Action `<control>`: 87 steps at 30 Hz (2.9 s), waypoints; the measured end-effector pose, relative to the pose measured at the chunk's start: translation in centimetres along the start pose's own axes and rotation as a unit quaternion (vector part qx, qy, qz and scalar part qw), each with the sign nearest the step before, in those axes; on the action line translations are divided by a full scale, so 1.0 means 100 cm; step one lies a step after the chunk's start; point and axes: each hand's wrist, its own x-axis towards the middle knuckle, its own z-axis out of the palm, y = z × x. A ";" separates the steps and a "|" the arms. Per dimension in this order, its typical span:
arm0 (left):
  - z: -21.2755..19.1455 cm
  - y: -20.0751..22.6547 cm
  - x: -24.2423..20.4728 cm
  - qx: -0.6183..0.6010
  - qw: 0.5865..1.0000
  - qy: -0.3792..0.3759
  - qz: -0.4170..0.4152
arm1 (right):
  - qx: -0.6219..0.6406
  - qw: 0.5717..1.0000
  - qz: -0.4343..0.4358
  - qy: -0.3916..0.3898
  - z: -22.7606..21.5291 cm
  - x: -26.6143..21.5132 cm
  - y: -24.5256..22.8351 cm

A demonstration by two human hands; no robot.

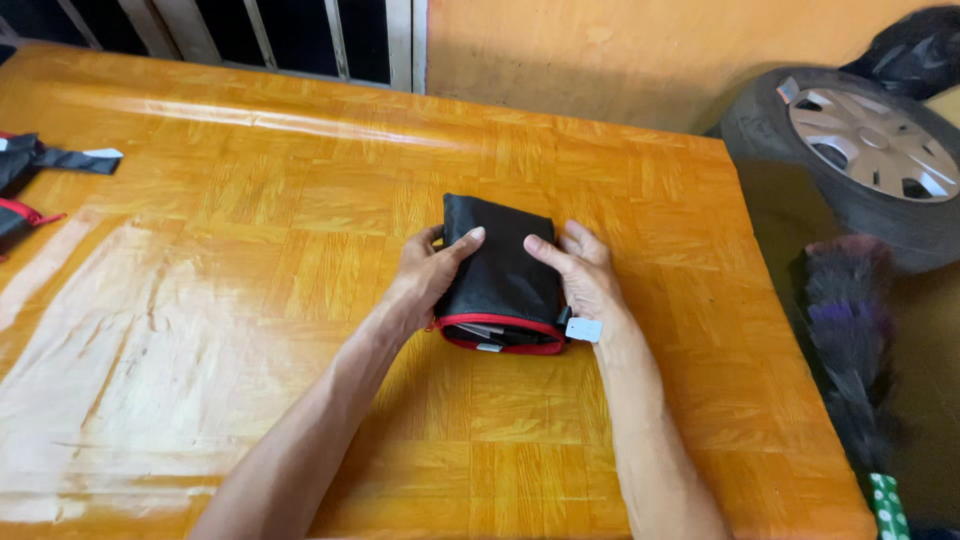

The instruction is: The person folds a black garment on a wooden table, smoothing the fabric with their hands and then tucking it into a small integrated pouch.

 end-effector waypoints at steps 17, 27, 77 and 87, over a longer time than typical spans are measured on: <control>-0.011 0.015 -0.025 -0.070 0.997 0.005 -0.044 | 0.092 0.989 0.061 -0.102 0.010 -0.002 0.011; -0.017 0.036 -0.032 0.052 0.994 -0.089 -0.023 | 0.036 0.997 0.065 0.006 0.019 -0.001 -0.001; -0.053 -0.003 0.012 0.536 0.752 -0.122 0.365 | -0.629 0.686 -0.357 -0.078 0.006 -0.003 0.033; -0.054 -0.007 0.011 0.462 0.816 -0.098 0.333 | -0.645 0.658 -0.381 -0.079 0.003 -0.006 0.031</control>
